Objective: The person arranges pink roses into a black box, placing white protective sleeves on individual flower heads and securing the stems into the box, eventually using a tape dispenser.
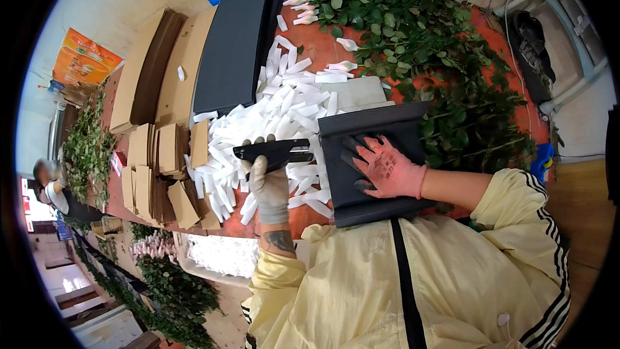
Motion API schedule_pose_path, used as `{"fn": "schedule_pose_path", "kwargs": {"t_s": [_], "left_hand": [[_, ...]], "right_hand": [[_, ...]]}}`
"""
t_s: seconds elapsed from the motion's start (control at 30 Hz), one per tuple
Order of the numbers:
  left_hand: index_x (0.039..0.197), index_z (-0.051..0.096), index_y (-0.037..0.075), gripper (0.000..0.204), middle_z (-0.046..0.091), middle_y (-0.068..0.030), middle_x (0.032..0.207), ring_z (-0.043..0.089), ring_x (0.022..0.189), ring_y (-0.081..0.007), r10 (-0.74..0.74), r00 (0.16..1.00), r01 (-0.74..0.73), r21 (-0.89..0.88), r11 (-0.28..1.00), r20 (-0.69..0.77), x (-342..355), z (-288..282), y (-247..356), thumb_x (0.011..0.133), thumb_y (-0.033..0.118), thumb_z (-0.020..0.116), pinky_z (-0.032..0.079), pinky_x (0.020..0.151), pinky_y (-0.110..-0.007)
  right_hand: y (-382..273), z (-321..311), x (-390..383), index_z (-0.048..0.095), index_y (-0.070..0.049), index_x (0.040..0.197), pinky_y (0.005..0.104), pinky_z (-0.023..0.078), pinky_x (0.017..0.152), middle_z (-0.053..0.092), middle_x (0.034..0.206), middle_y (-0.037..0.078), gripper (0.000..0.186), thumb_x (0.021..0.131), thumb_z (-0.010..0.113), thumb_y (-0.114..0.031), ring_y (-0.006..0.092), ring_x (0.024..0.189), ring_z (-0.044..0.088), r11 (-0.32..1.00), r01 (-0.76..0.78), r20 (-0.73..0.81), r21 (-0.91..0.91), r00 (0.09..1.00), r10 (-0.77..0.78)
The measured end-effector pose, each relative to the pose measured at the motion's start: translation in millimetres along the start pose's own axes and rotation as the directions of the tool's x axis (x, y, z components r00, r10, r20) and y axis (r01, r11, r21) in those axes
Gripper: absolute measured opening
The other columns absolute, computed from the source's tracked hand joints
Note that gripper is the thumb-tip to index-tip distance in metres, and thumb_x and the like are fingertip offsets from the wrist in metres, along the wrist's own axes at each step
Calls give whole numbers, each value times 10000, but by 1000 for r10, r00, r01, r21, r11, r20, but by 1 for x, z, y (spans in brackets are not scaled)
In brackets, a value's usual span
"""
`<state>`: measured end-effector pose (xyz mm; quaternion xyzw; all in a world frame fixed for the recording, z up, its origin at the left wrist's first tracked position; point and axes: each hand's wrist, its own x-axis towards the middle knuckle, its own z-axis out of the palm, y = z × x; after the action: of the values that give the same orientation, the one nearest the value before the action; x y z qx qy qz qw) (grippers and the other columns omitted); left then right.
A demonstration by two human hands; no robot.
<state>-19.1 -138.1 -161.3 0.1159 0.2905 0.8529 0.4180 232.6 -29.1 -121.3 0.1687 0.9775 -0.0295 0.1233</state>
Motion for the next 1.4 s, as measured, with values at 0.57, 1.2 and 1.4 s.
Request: {"fn": "schedule_pose_path", "kwargs": {"t_s": [0.57,1.2,1.4], "left_hand": [[1304,496,106,611,599,-113,1196,556,1188,-305,85,992,-67,-176,982,93,27,26,-47,721,-66,553,374,1124,-551],[1306,480,65,531,593,-102,1154,594,1098,-275,266,963,-269,117,956,37,15,20,4,788,1,572,406,1090,-475],[1056,585,93,501,610,-134,929,608,898,-337,-449,824,-512,796,-324,347,-75,-14,25,596,156,775,473,748,-445]], "right_hand": [[-3,-6,-2,343,-92,1484,535,249,1103,343,1498,168,733,901,488,-512,389,1349,330,999,-38,126,-19,991,40],[-1,-2,-3,482,-31,1372,537,228,1119,414,1433,206,697,891,499,-535,410,1364,315,999,-17,-20,33,1000,18],[0,9,-6,515,-20,1322,526,249,1102,442,1402,201,675,878,519,-528,393,1331,355,1000,-13,-72,29,997,15]]}}
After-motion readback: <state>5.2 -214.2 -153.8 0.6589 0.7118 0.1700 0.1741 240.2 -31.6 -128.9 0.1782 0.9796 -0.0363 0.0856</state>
